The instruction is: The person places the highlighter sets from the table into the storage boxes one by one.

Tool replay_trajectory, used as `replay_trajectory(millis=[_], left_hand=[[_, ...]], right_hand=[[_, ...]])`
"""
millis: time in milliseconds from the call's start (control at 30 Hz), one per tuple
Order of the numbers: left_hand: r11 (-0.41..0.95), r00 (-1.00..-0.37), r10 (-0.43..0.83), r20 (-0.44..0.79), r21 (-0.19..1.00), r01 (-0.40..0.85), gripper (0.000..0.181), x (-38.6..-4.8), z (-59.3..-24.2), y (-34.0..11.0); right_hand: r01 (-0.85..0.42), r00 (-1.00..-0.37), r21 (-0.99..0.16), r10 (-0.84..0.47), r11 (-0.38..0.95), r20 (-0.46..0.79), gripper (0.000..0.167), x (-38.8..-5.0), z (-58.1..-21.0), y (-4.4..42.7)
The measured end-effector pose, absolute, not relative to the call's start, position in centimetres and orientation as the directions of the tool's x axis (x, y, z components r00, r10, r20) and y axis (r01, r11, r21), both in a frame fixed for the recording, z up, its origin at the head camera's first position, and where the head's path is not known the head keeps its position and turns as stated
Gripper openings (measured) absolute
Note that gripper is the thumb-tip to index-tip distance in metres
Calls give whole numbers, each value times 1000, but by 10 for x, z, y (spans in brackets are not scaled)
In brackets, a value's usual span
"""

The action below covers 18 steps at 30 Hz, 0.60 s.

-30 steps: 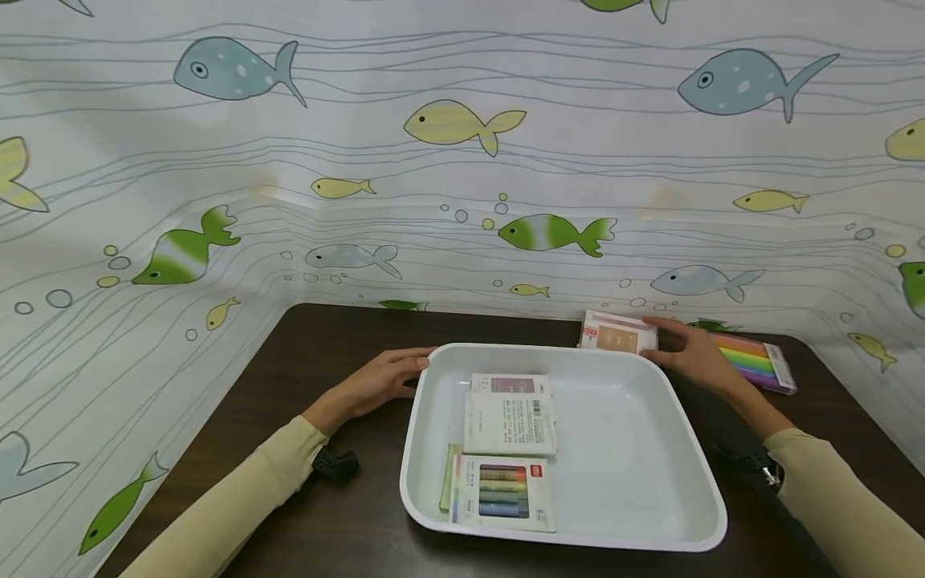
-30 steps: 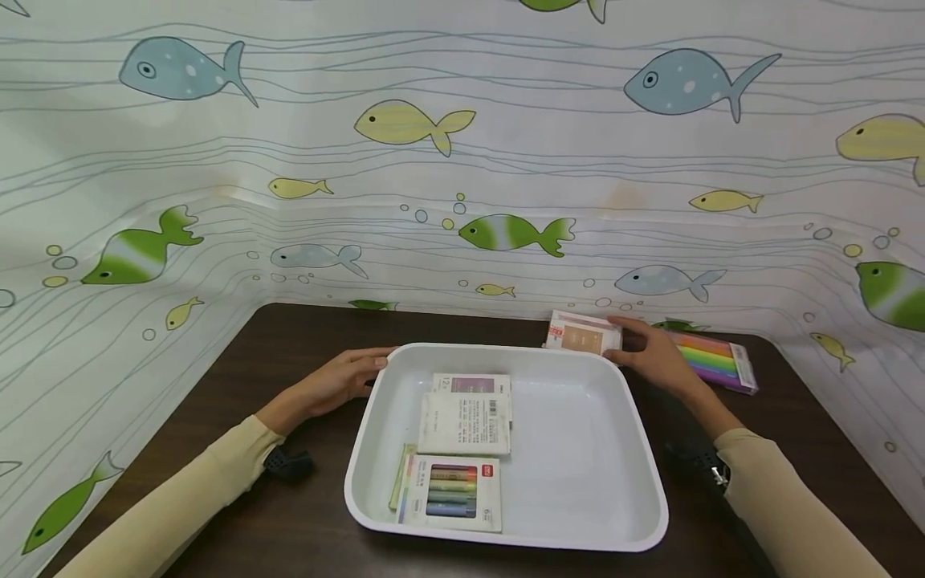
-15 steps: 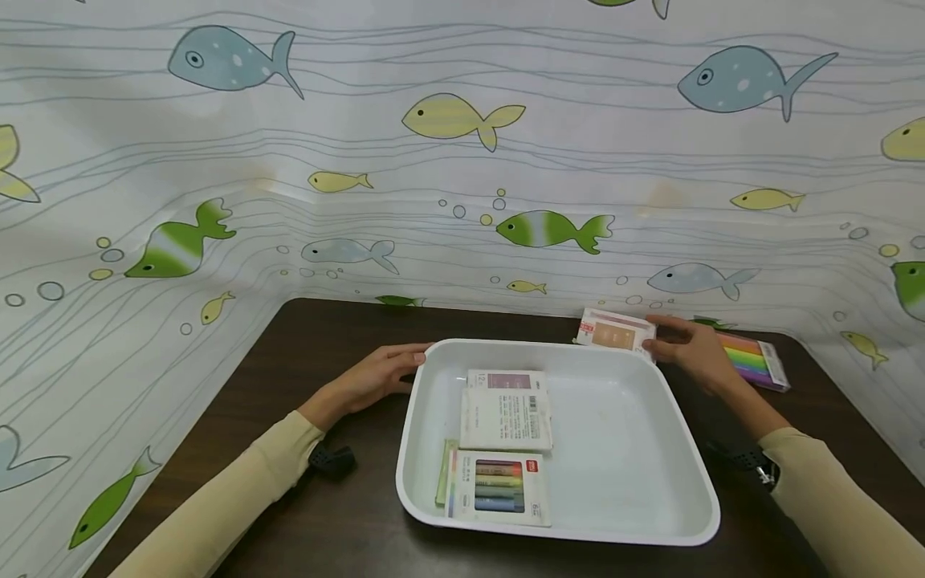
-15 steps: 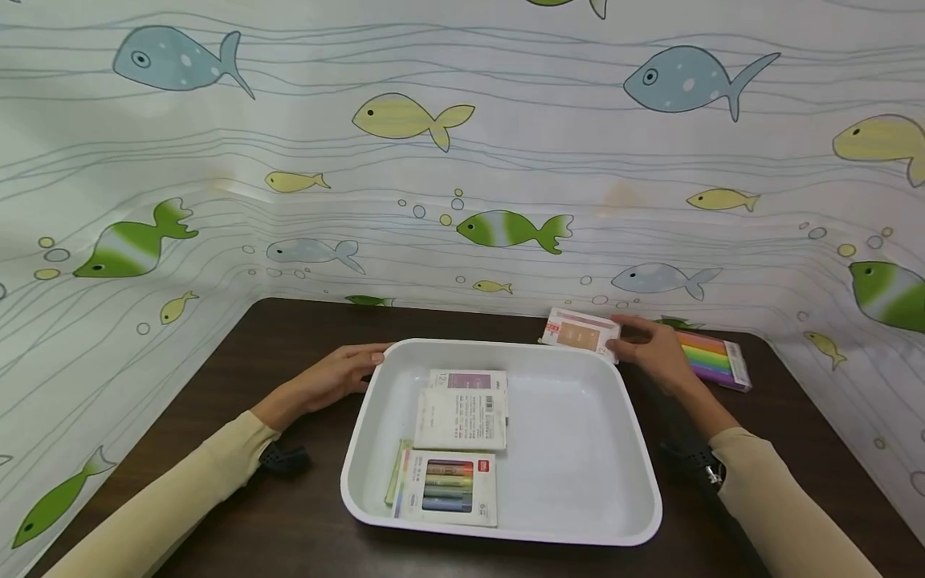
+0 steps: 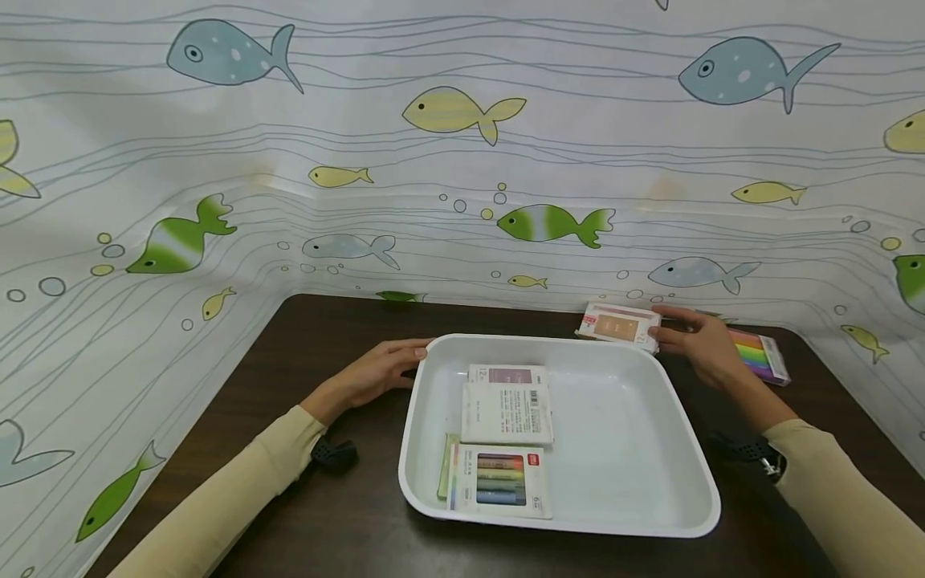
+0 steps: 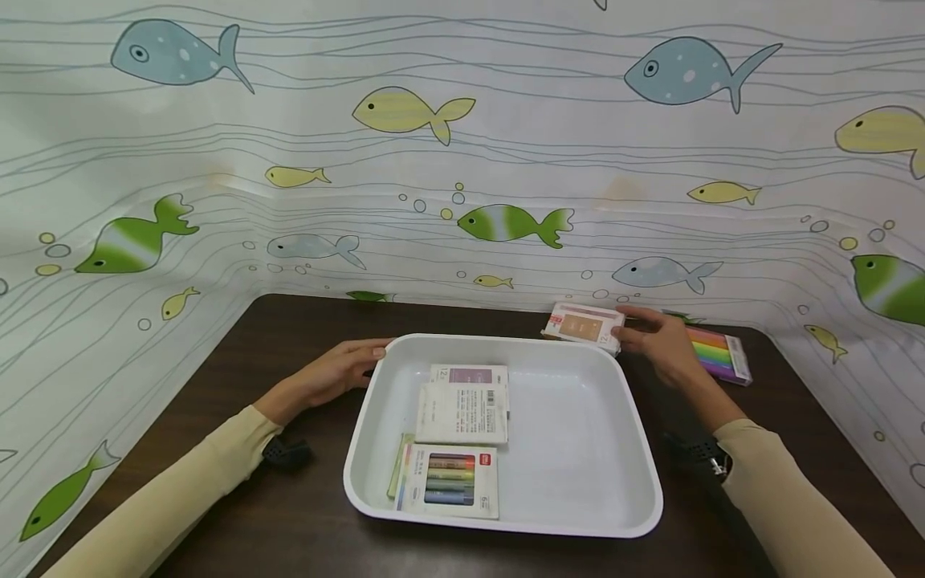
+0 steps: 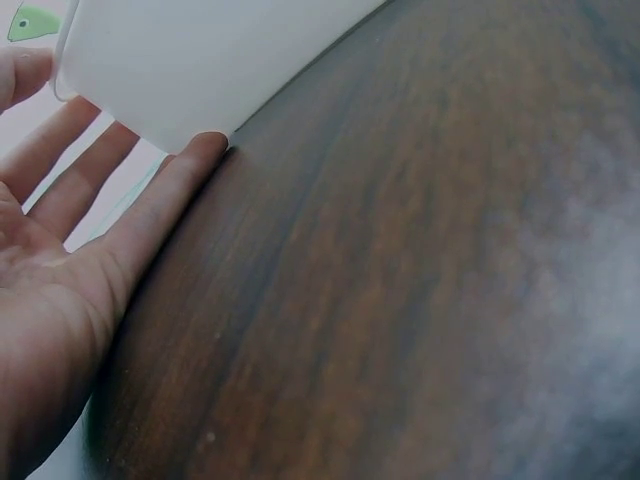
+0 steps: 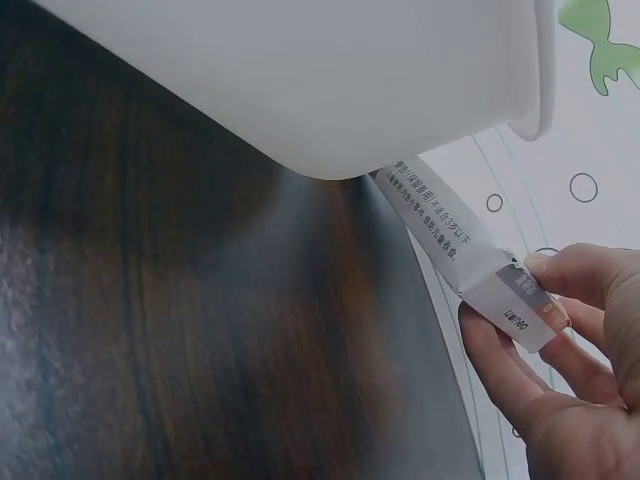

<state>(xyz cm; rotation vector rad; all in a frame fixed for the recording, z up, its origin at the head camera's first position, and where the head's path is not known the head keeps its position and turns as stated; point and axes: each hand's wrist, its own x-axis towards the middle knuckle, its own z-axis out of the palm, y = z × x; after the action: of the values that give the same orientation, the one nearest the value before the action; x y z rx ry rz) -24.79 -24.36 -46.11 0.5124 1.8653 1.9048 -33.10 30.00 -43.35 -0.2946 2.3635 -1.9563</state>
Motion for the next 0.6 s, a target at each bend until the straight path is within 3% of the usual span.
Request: replay_trajectory(millis=[600], left_hand=[[-10,-852,521,-44,998,-57,55,-246,-462,-243]], right_hand=[[-21,-996,-998,-85,53,16,75,-320,-409,297]])
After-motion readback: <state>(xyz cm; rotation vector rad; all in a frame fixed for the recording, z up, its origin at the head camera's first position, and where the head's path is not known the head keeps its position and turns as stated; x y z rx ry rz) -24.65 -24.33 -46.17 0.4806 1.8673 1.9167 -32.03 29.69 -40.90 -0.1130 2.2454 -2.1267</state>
